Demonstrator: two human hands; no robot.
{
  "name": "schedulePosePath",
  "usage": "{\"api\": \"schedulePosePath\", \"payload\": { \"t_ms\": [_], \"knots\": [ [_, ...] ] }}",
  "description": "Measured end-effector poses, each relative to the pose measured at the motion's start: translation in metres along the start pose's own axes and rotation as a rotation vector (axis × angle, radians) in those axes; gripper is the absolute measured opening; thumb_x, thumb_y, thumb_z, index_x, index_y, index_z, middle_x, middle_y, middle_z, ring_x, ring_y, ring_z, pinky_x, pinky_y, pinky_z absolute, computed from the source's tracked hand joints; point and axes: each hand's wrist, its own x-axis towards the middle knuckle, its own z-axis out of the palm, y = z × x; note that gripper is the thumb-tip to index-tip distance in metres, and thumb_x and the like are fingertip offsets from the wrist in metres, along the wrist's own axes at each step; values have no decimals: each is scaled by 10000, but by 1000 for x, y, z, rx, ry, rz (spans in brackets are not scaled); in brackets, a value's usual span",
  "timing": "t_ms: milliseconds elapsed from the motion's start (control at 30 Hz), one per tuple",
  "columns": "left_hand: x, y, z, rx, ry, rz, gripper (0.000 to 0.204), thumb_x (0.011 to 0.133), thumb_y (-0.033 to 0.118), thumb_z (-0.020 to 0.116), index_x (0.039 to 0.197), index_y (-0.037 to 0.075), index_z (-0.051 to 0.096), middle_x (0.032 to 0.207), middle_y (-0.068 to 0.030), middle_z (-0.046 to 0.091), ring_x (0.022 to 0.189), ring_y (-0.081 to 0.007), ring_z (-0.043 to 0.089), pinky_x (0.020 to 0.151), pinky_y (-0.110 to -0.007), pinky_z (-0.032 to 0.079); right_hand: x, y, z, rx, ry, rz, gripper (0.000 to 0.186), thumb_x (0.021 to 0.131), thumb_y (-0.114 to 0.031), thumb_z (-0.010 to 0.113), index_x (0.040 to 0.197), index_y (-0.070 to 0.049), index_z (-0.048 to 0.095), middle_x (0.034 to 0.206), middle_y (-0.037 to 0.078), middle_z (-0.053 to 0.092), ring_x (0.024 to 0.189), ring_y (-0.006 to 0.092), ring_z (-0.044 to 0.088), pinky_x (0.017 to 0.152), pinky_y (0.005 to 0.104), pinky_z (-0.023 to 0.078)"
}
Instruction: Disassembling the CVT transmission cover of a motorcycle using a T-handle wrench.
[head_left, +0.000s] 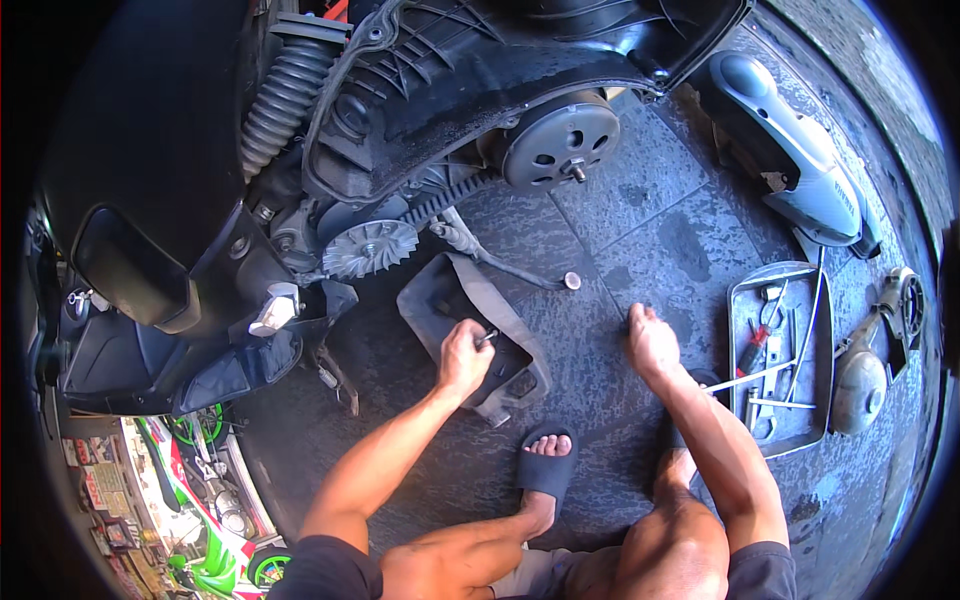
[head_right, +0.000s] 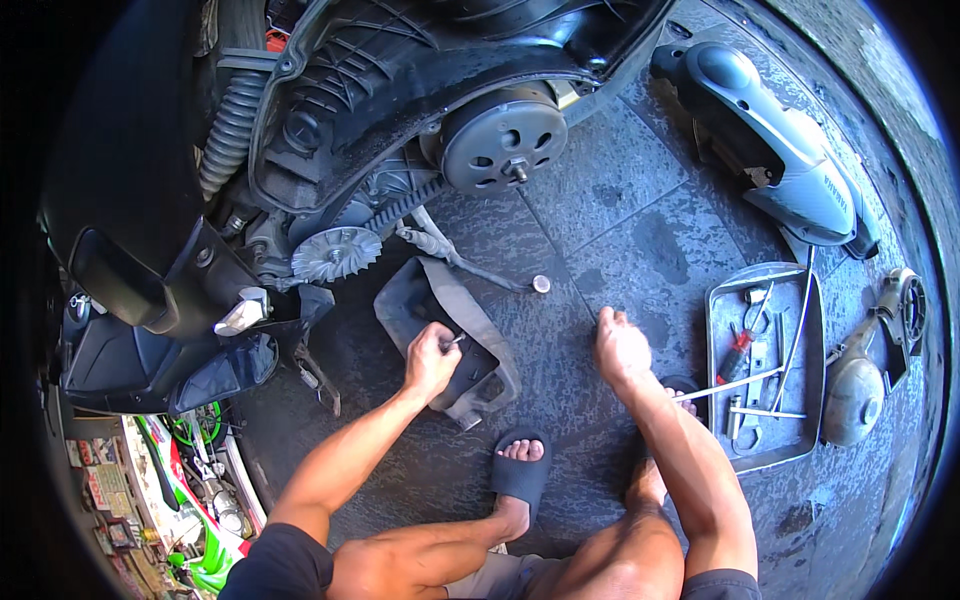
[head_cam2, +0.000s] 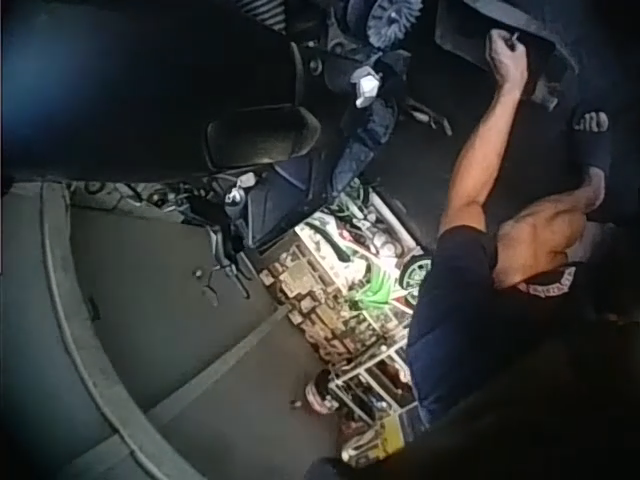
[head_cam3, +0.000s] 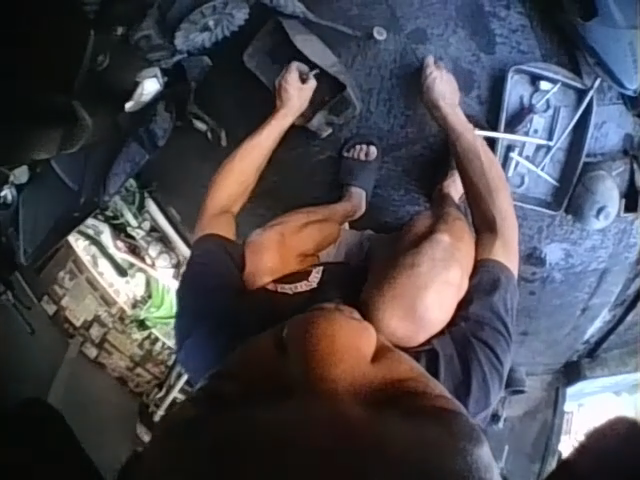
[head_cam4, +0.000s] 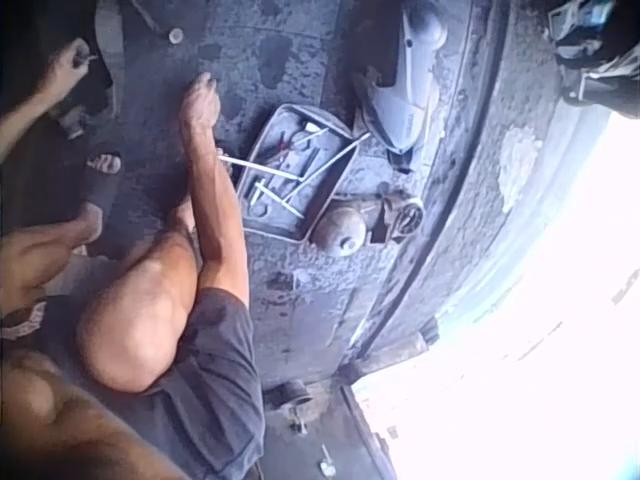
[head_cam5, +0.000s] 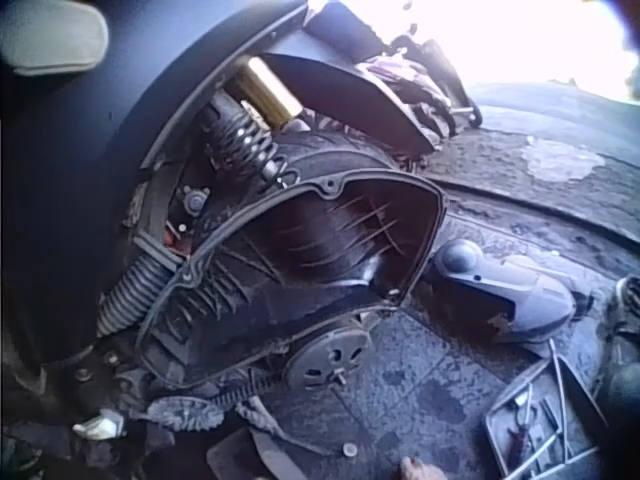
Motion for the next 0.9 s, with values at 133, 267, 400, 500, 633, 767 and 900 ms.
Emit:
{"api": "schedulePosePath", "payload": {
  "t_ms": [133, 267, 400, 500, 633, 767, 900],
  "knots": [
    [-23, -23, -7, 87, 402, -266, 477, 757, 116, 736, 1166, -34, 542, 1137, -213, 551, 1129, -359, 528, 952, -447, 442, -11, -83, -16, 461, -207, -162, 337, 785, -185, 710, 975, 18, 519, 947, 279, 650, 932, 449, 640, 792, 483, 529],
    [-43, -75, -1, 150, 512, -691, 488, 797, 172, 733, 1181, -68, 552, 1192, -260, 571, 1141, -410, 542, 984, -466, 435, -34, -146, -22, 692, -121, -417, 369, 847, -264, 703, 1032, 11, 540, 988, 253, 639, 950, 433, 640, 813, 495, 518],
    [-47, -88, -4, 37, 187, -713, 382, 819, 189, 701, 1061, -96, 622, 1029, -303, 668, 1000, -425, 654, 904, -466, 499, -49, -100, -16, 549, -269, -314, 352, 877, -294, 672, 1039, 1, 568, 1002, 224, 654, 955, 423, 643, 820, 494, 518],
    [-77, -137, -15, 86, 266, -756, 360, 826, 185, 685, 1070, -74, 629, 1043, -284, 670, 1015, -428, 645, 907, -465, 493, -67, -69, -40, 631, -387, -93, 338, 894, -294, 655, 1043, 7, 622, 978, 216, 684, 948, 371, 668, 830, 452, 518],
    [-125, -150, -30, 150, 221, -773, 355, 823, 179, 688, 1062, -78, 628, 1032, -287, 669, 993, -431, 648, 887, -466, 495, -116, -7, -64, 830, -265, 171, 282, 910, -236, 637, 1050, 10, 642, 860, 130, 676, 776, 216, 644, 750, 353, 508],
    [-178, -164, -54, 129, 244, -974, 377, 827, 207, 726, 1064, -65, 618, 1020, -259, 659, 1000, -404, 633, 901, -465, 484, -163, 6, -83, 1119, -130, 394, 170, 922, -165, 602, 968, -3, 630, 765, 23, 601, 675, 112, 556, 657, 275, 471],
    [-199, -150, -56, 202, 425, -943, 428, 839, 213, 723, 1157, -27, 566, 1172, -218, 562, 1147, -389, 522, 961, -450, 438, -189, 23, -69, 1235, -47, 480, 114, 869, -53, 627, 966, 8, 621, 799, 22, 602, 714, 99, 560, 676, 259, 468]
  ]
}}
